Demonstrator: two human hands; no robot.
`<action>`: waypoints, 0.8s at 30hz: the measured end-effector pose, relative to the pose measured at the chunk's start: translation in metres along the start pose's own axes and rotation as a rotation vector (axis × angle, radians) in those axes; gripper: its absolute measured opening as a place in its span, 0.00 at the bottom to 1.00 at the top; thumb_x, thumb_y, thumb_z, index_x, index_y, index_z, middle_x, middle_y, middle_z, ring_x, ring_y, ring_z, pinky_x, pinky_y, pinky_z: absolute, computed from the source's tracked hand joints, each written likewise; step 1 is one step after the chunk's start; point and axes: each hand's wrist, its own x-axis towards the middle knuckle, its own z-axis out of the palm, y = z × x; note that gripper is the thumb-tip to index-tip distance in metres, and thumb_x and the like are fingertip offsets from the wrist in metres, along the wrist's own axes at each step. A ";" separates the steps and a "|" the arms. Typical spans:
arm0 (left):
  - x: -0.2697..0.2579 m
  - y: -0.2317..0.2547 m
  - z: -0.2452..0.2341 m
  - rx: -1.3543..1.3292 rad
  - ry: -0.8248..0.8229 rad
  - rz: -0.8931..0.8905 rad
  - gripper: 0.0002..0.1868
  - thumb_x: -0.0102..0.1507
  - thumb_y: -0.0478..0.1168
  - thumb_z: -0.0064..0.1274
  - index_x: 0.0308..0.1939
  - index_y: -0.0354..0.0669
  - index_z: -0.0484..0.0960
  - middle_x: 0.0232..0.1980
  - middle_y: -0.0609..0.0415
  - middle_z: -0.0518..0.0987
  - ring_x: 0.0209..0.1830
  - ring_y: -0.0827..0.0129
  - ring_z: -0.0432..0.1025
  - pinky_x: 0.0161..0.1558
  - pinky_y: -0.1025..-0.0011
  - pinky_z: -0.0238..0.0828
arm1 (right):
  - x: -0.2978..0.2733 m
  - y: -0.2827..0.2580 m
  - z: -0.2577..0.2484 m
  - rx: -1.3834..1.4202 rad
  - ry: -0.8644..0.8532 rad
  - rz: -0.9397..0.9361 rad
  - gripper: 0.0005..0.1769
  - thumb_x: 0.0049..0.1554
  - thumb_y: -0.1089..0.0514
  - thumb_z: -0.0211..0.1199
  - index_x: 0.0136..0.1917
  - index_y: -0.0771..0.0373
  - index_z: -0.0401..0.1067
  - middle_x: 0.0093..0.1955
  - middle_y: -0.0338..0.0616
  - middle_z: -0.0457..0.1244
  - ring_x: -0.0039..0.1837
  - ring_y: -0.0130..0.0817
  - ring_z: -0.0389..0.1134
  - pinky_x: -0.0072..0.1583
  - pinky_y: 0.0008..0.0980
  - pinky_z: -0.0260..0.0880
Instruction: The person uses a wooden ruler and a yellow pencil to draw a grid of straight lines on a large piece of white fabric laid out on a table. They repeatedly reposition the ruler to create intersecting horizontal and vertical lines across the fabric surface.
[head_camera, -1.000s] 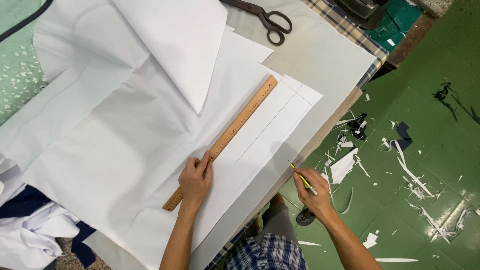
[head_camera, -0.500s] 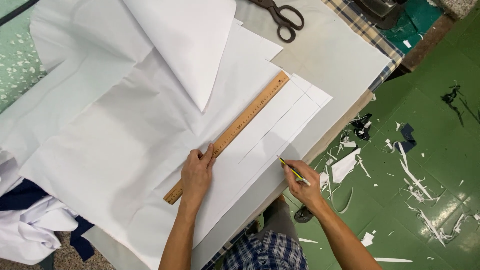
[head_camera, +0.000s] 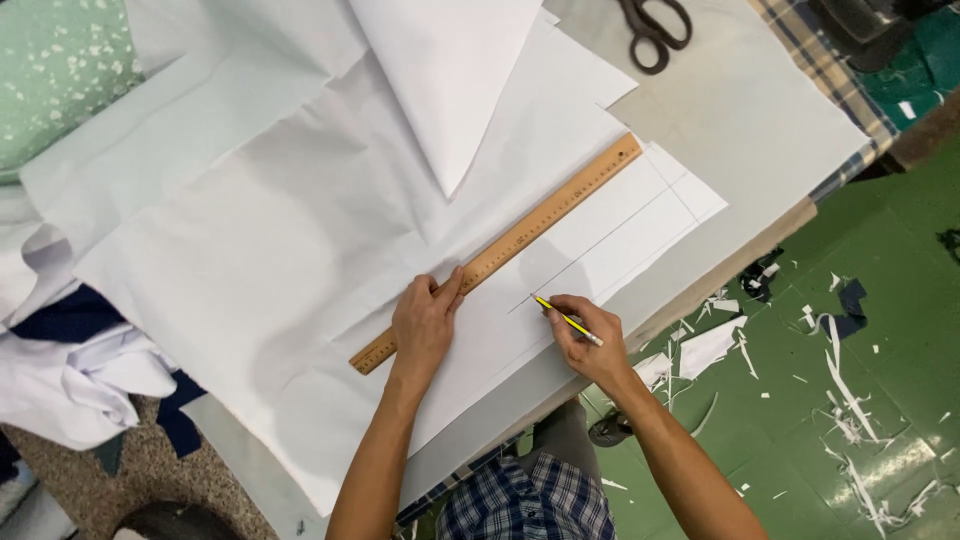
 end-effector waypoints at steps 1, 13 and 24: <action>-0.002 -0.004 0.006 -0.002 0.004 -0.017 0.19 0.69 0.47 0.48 0.63 0.60 0.80 0.40 0.49 0.70 0.38 0.57 0.70 0.42 0.64 0.68 | 0.004 0.001 0.006 -0.001 -0.017 -0.003 0.08 0.59 0.61 0.65 0.51 0.65 0.79 0.43 0.56 0.74 0.45 0.53 0.76 0.49 0.48 0.75; -0.007 -0.011 0.023 0.010 0.175 0.051 0.16 0.69 0.46 0.47 0.60 0.60 0.82 0.39 0.51 0.69 0.35 0.61 0.69 0.38 0.66 0.66 | 0.036 0.006 0.044 -0.072 -0.137 0.026 0.07 0.60 0.61 0.66 0.49 0.67 0.79 0.38 0.55 0.72 0.40 0.47 0.75 0.45 0.40 0.74; -0.007 -0.007 0.016 0.031 0.175 0.059 0.16 0.70 0.45 0.47 0.60 0.59 0.81 0.40 0.51 0.69 0.35 0.62 0.69 0.35 0.67 0.66 | 0.041 0.020 0.046 -0.111 -0.134 0.068 0.07 0.61 0.61 0.65 0.48 0.67 0.80 0.37 0.56 0.72 0.38 0.47 0.74 0.41 0.38 0.72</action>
